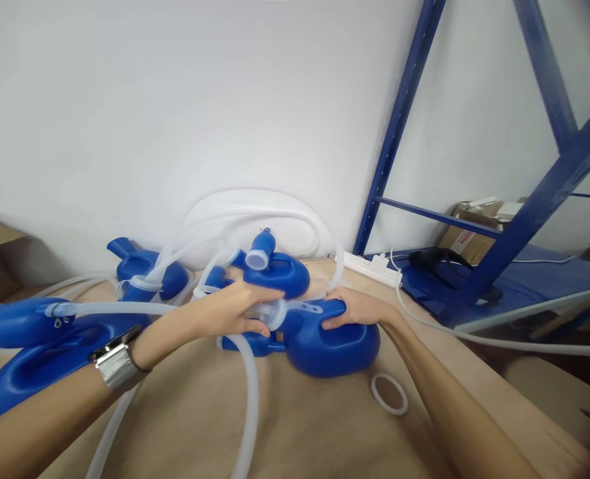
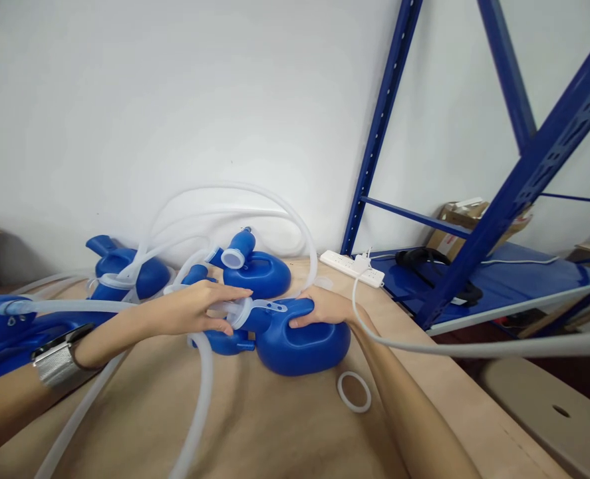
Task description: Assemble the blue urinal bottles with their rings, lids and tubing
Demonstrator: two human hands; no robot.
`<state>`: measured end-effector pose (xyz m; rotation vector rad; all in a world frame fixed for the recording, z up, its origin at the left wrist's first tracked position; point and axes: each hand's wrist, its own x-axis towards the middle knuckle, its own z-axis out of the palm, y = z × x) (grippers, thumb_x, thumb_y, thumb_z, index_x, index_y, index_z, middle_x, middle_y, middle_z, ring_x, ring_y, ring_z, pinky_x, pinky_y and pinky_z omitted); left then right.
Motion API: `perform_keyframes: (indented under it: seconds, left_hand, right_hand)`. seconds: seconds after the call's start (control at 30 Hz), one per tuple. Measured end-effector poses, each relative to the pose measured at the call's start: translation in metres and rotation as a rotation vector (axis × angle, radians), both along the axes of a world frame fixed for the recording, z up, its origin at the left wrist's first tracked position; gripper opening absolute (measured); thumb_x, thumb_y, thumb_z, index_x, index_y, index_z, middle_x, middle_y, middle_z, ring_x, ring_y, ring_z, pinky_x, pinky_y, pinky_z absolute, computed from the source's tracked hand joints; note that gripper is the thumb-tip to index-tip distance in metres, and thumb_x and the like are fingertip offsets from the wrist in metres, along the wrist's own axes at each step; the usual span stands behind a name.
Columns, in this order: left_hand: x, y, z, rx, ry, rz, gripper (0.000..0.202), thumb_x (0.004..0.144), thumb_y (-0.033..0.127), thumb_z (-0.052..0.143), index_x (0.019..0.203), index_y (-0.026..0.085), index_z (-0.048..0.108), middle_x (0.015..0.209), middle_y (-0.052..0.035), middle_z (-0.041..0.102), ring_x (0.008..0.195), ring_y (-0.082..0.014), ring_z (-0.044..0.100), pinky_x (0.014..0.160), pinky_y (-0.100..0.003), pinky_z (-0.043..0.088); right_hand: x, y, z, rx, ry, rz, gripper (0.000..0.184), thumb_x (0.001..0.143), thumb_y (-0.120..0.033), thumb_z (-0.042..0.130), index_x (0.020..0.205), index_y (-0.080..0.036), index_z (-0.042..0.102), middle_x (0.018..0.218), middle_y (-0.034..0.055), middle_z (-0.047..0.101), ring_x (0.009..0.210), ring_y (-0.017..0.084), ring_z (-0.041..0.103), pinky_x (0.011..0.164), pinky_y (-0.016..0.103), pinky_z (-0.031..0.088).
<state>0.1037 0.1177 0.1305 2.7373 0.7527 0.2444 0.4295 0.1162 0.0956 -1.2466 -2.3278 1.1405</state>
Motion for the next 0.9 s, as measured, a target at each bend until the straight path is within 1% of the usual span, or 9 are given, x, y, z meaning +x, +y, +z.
perform_keyframes:
  seconds: [0.1, 0.23, 0.37, 0.4, 0.47, 0.53, 0.6, 0.73, 0.9]
  left_hand:
    - [0.0, -0.004, -0.001, 0.099, 0.044, -0.008, 0.074, 0.094, 0.042, 0.075, 0.157, 0.016, 0.047, 0.133, -0.0145, 0.073, 0.112, -0.0286, 0.074, 0.089, -0.033, 0.059]
    - [0.001, -0.013, -0.004, 0.388, 0.199, -0.025, 0.065, 0.105, 0.043, 0.055, 0.161, 0.014, 0.039, 0.145, -0.0202, 0.063, 0.101, -0.0285, 0.075, 0.078, -0.034, 0.058]
    - [0.006, -0.019, 0.0, 0.53, 0.394, -0.034, 0.065, 0.107, 0.043, 0.046, 0.162, 0.01, 0.034, 0.132, -0.0212, 0.068, 0.077, -0.0256, 0.072, 0.062, -0.034, 0.052]
    - [0.008, -0.019, 0.001, 0.549, 0.422, -0.04, 0.064, 0.108, 0.042, 0.045, 0.161, 0.008, 0.035, 0.13, -0.0215, 0.068, 0.076, -0.0261, 0.071, 0.062, -0.035, 0.052]
    - [0.011, -0.019, 0.0, 0.579, 0.429, -0.065, 0.063, 0.108, 0.041, 0.042, 0.159, 0.004, 0.036, 0.126, -0.0227, 0.069, 0.084, -0.0296, 0.071, 0.071, -0.039, 0.054]
    - [0.012, -0.018, -0.004, 0.606, 0.402, -0.083, 0.064, 0.108, 0.04, 0.041, 0.158, 0.0, 0.036, 0.121, -0.0244, 0.069, 0.095, -0.0339, 0.07, 0.082, -0.043, 0.054]
    - [0.013, -0.017, -0.009, 0.633, 0.392, -0.087, 0.067, 0.108, 0.042, 0.039, 0.156, -0.004, 0.037, 0.118, -0.0258, 0.069, 0.098, -0.0363, 0.069, 0.088, -0.046, 0.053]
    - [0.015, -0.016, -0.017, 0.674, 0.431, -0.09, 0.071, 0.109, 0.049, 0.03, 0.152, -0.006, 0.04, 0.122, -0.0278, 0.066, 0.095, -0.0357, 0.068, 0.084, -0.046, 0.053]
    - [0.02, -0.017, -0.021, 0.697, 0.458, -0.025, 0.074, 0.109, 0.056, 0.024, 0.15, -0.003, 0.042, 0.119, -0.0262, 0.066, 0.089, -0.0348, 0.07, 0.077, -0.046, 0.055]
  right_hand:
    - [-0.001, -0.001, 0.002, -0.005, 0.011, -0.001, 0.046, 0.069, -0.06, 0.083, 0.066, -0.017, 0.067, 0.071, 0.002, 0.067, 0.068, 0.019, 0.057, 0.065, 0.03, 0.047]
    - [-0.001, -0.002, 0.003, -0.015, 0.01, 0.0, 0.044, 0.071, -0.058, 0.082, 0.063, -0.017, 0.066, 0.067, 0.0025, 0.066, 0.064, 0.018, 0.056, 0.063, 0.031, 0.046]
    - [0.0, -0.001, 0.002, -0.023, -0.001, -0.008, 0.046, 0.07, -0.06, 0.082, 0.068, -0.016, 0.069, 0.071, 0.0021, 0.069, 0.068, 0.018, 0.058, 0.063, 0.028, 0.046]
    - [0.001, -0.001, 0.001, -0.02, -0.001, -0.014, 0.047, 0.07, -0.061, 0.082, 0.071, -0.016, 0.07, 0.073, 0.0024, 0.07, 0.071, 0.019, 0.059, 0.064, 0.028, 0.046]
    - [0.001, -0.001, 0.0, -0.02, -0.001, -0.019, 0.049, 0.071, -0.062, 0.082, 0.077, -0.014, 0.073, 0.078, 0.0036, 0.073, 0.075, 0.02, 0.062, 0.066, 0.027, 0.047]
    - [0.002, -0.001, -0.001, -0.028, -0.006, -0.015, 0.051, 0.071, -0.063, 0.082, 0.082, -0.013, 0.075, 0.082, 0.0052, 0.075, 0.078, 0.022, 0.065, 0.068, 0.028, 0.049]
    - [0.002, -0.001, -0.001, -0.036, -0.012, -0.008, 0.053, 0.072, -0.063, 0.081, 0.085, -0.012, 0.076, 0.085, 0.0065, 0.077, 0.079, 0.023, 0.067, 0.069, 0.029, 0.05]
    - [0.001, -0.001, 0.0, -0.037, -0.006, 0.008, 0.052, 0.074, -0.062, 0.08, 0.088, -0.012, 0.078, 0.089, 0.0083, 0.079, 0.081, 0.023, 0.068, 0.073, 0.03, 0.052]
    - [0.001, -0.001, 0.0, -0.052, 0.025, 0.016, 0.046, 0.074, -0.06, 0.08, 0.083, -0.015, 0.078, 0.083, 0.005, 0.078, 0.075, 0.021, 0.068, 0.072, 0.03, 0.053]
